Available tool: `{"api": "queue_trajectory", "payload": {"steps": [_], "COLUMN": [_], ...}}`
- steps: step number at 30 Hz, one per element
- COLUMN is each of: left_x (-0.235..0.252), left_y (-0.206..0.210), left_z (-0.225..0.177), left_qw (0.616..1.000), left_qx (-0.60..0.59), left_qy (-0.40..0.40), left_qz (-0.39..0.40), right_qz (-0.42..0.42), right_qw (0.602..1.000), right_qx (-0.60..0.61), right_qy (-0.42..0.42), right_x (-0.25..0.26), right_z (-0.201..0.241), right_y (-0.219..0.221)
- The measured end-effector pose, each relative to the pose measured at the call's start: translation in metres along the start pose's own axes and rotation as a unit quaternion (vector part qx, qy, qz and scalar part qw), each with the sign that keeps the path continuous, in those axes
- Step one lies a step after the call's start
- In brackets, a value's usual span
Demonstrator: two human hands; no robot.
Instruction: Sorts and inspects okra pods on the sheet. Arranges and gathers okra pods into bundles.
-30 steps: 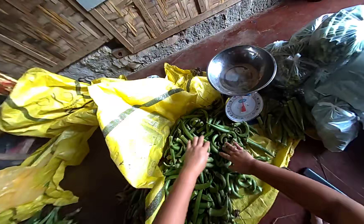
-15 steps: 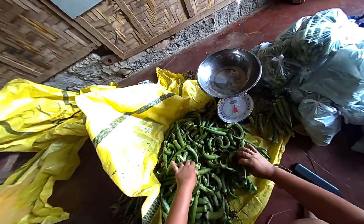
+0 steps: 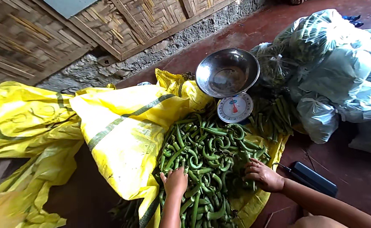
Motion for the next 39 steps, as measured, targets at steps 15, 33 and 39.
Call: {"api": "queue_trajectory", "payload": {"steps": [15, 33, 39], "left_x": [-0.085, -0.027, -0.099], "left_y": [0.124, 0.035, 0.126], "left_z": [-0.064, -0.007, -0.05], "left_qw": [0.883, 0.913, 0.828], "left_qx": [0.0, 0.03, 0.042], "left_qy": [0.468, 0.311, 0.545], "left_qz": [-0.02, -0.262, -0.122], "right_qz": [0.091, 0.141, 0.302], "right_qw": [0.98, 0.977, 0.953], "right_qx": [-0.044, -0.07, -0.032], "right_qy": [0.173, 0.144, 0.001], "right_x": [0.043, 0.13, 0.099], "right_z": [0.006, 0.012, 0.055], "right_y": [-0.025, -0.034, 0.047]}}
Point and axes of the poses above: each hand's wrist, its own x-axis towards the middle knuckle, its own y-axis out of the palm, z = x × y, the point moved 6 cm from there along x, towards the middle knuckle, and after that the axes turned 13 degrees about -x, right-handed, at the moved point
